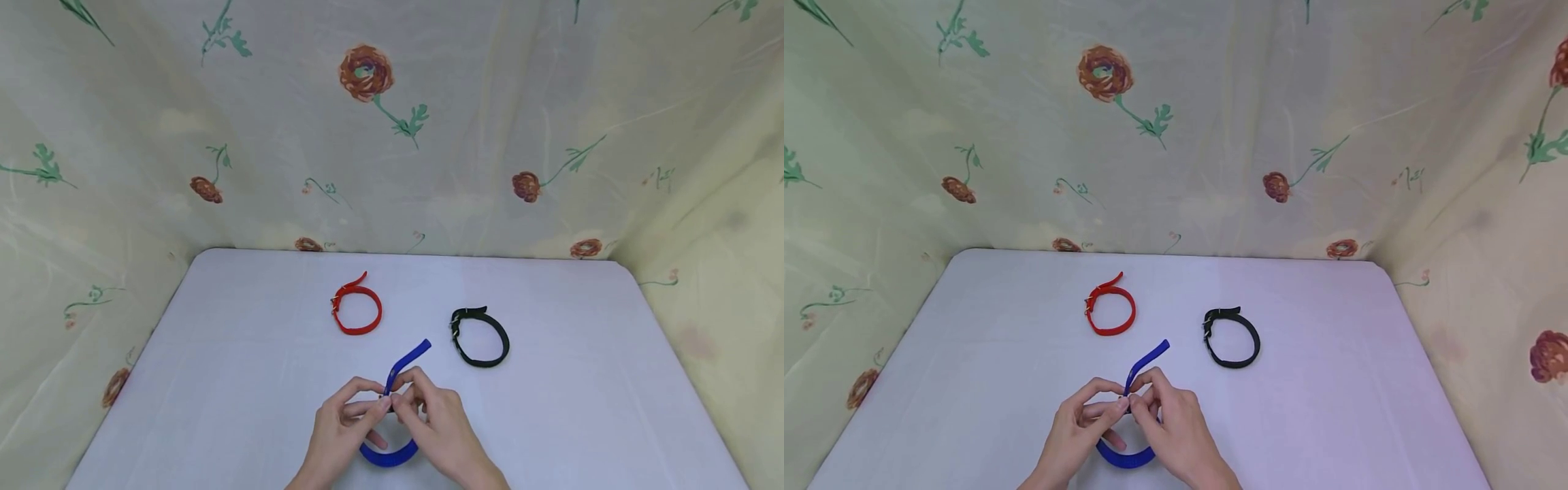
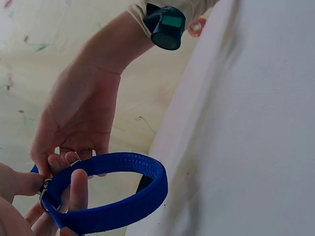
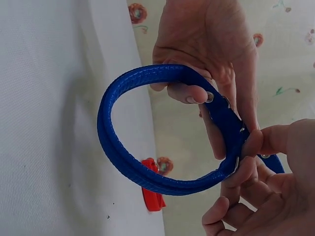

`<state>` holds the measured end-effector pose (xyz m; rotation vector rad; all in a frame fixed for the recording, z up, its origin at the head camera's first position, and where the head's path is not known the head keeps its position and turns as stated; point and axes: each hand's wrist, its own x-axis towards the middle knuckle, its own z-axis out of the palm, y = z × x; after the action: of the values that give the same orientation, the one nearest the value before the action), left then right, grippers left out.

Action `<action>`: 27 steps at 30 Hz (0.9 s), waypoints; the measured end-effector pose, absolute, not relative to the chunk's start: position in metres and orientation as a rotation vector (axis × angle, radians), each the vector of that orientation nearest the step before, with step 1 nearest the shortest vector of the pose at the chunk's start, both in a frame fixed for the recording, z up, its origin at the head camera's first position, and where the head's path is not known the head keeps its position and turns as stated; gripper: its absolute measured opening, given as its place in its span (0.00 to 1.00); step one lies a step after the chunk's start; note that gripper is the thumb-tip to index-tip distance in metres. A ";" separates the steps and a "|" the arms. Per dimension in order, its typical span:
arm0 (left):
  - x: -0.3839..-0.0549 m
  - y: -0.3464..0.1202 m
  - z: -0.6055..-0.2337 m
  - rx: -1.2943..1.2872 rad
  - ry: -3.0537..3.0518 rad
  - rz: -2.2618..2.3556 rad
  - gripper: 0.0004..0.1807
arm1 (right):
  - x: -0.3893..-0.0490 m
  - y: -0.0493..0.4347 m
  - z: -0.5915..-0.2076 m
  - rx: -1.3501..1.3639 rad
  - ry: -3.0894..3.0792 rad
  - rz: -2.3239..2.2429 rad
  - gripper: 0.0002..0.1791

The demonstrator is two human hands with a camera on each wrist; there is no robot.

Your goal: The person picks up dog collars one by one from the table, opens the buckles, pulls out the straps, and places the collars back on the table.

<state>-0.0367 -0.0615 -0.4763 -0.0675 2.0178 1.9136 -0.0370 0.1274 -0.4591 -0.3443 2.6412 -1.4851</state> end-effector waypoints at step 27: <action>-0.043 -0.066 -0.474 -0.244 1.955 1.863 0.28 | -0.037 0.137 -0.457 -0.405 2.703 -1.429 0.03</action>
<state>-0.0430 -0.0660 -0.4742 -0.2436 1.9547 1.8630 -0.0373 0.1373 -0.4572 -0.4053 2.7034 -1.4287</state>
